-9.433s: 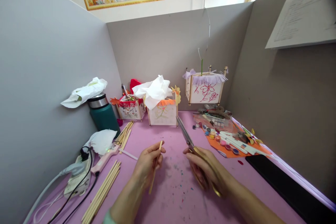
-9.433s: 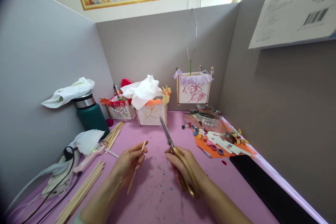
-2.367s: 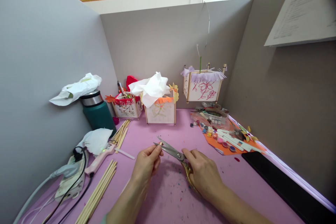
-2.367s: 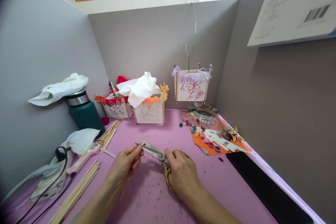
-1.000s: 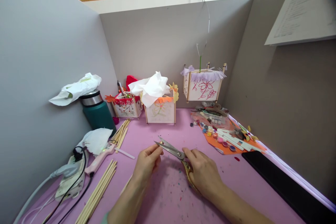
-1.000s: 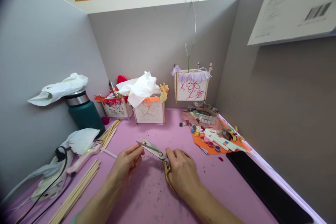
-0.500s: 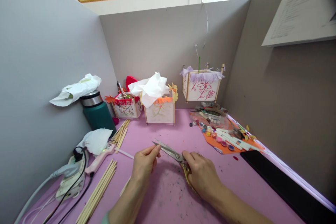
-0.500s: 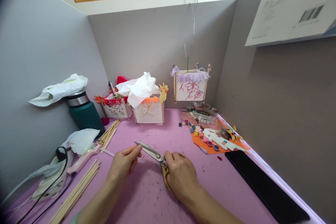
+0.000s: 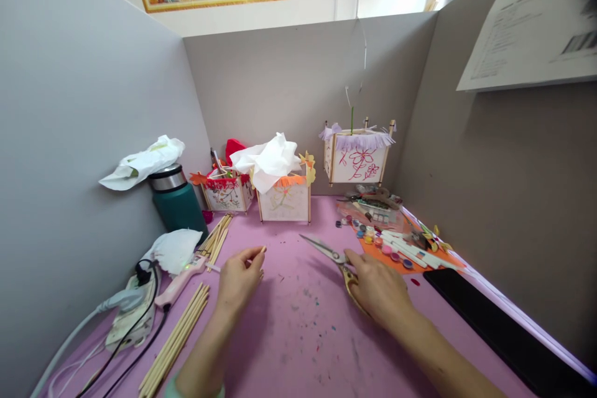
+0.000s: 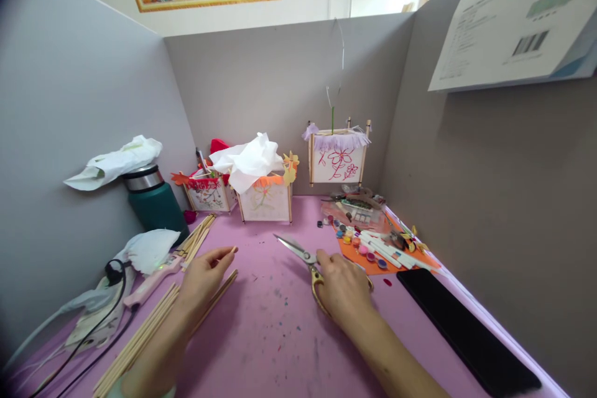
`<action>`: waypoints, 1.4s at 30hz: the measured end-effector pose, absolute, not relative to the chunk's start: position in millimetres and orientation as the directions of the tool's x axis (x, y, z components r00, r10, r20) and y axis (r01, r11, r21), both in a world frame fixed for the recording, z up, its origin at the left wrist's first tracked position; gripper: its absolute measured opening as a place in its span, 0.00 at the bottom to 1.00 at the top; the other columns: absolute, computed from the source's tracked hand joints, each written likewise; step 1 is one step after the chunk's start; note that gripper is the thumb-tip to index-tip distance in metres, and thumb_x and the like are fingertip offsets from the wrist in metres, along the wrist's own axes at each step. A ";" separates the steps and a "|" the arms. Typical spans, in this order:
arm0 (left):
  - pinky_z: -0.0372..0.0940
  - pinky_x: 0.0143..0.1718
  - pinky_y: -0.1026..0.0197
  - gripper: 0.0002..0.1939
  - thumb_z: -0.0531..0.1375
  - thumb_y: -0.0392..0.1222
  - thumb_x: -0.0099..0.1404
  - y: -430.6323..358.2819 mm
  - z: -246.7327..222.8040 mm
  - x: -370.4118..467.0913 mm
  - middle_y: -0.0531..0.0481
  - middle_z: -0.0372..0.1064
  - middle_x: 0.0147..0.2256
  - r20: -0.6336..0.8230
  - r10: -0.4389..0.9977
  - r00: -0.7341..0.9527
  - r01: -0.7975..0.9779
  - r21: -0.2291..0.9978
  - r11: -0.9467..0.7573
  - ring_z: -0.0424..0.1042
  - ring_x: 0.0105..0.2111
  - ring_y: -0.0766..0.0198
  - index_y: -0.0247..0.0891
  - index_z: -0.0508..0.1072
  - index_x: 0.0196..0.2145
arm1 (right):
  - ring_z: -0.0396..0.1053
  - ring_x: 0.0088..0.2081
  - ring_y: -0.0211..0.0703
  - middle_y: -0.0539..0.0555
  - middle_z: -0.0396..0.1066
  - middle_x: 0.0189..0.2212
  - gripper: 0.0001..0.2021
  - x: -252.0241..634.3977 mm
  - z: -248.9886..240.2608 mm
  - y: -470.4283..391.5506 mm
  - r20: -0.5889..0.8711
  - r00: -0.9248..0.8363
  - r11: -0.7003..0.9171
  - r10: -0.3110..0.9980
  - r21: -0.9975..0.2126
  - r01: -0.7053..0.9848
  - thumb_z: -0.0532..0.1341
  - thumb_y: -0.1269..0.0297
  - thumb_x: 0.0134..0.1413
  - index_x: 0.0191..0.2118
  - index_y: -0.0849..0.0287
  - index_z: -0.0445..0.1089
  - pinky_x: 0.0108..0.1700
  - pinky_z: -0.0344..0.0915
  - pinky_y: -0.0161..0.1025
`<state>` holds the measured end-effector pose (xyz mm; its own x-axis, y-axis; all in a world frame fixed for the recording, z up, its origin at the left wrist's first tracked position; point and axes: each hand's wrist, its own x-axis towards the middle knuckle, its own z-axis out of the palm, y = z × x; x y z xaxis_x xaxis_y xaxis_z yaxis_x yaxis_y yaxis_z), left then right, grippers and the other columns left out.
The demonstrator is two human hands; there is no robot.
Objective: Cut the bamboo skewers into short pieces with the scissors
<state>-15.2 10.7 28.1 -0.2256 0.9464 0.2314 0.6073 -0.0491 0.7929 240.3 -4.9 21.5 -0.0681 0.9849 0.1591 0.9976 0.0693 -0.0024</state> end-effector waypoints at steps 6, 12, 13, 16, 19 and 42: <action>0.60 0.37 0.57 0.13 0.51 0.42 0.61 -3.8 32.5 -29.3 0.41 0.70 0.38 0.115 0.992 -0.056 0.983 0.179 0.034 0.70 0.38 0.54 0.36 0.74 0.35 | 0.71 0.35 0.53 0.59 0.72 0.33 0.12 243.6 31.2 -5.7 0.047 -0.106 0.103 0.993 0.047 0.994 0.54 0.71 0.49 0.40 0.58 0.70 0.28 0.53 0.38; 0.61 0.33 0.56 0.11 0.49 0.38 0.63 -12.8 15.0 -21.0 0.39 0.68 0.39 0.024 0.997 -0.073 0.997 0.029 0.072 0.71 0.36 0.53 0.34 0.69 0.38 | 0.71 0.35 0.52 0.59 0.72 0.33 0.11 241.7 22.7 -8.0 0.037 -0.126 0.125 0.991 0.046 0.991 0.55 0.71 0.49 0.39 0.58 0.70 0.30 0.55 0.38; 0.61 0.33 0.56 0.11 0.48 0.37 0.63 -12.9 14.1 -20.4 0.39 0.68 0.39 0.023 0.997 -0.075 0.997 0.023 0.074 0.71 0.36 0.52 0.34 0.68 0.39 | 0.71 0.36 0.52 0.59 0.72 0.33 0.12 242.7 21.2 -8.6 0.045 -0.116 0.114 0.992 0.042 0.993 0.54 0.70 0.51 0.41 0.58 0.70 0.30 0.55 0.38; 0.62 0.34 0.54 0.12 0.47 0.34 0.63 -11.7 14.3 -22.1 0.38 0.69 0.39 0.025 0.997 -0.079 0.997 0.015 0.079 0.71 0.38 0.50 0.34 0.67 0.39 | 0.72 0.36 0.52 0.60 0.73 0.33 0.11 249.0 19.6 -8.4 0.035 -0.075 0.073 0.997 0.032 0.997 0.54 0.70 0.50 0.38 0.59 0.70 0.30 0.56 0.38; 0.62 0.34 0.52 0.11 0.47 0.33 0.62 -10.1 15.4 -26.3 0.37 0.69 0.38 0.023 0.995 -0.099 0.995 0.006 0.099 0.72 0.38 0.48 0.33 0.67 0.39 | 0.71 0.37 0.54 0.60 0.73 0.33 0.10 259.2 22.5 -1.2 0.026 -0.022 0.022 0.999 0.018 1.000 0.54 0.68 0.51 0.36 0.59 0.70 0.31 0.57 0.39; 0.63 0.33 0.53 0.12 0.46 0.39 0.65 -12.2 6.6 -37.2 0.39 0.70 0.38 0.152 0.982 -0.115 0.993 0.041 0.110 0.73 0.36 0.49 0.35 0.67 0.37 | 0.68 0.36 0.44 0.55 0.70 0.37 0.16 245.3 24.1 15.3 0.041 -0.191 0.195 0.981 -0.131 0.972 0.53 0.66 0.52 0.47 0.52 0.68 0.31 0.52 0.34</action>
<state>-37.2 -12.2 6.6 -0.1150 0.9817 0.1521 0.9931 0.1100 0.0408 245.3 15.3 24.1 -0.1908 0.9808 0.0409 0.9722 0.1945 -0.1305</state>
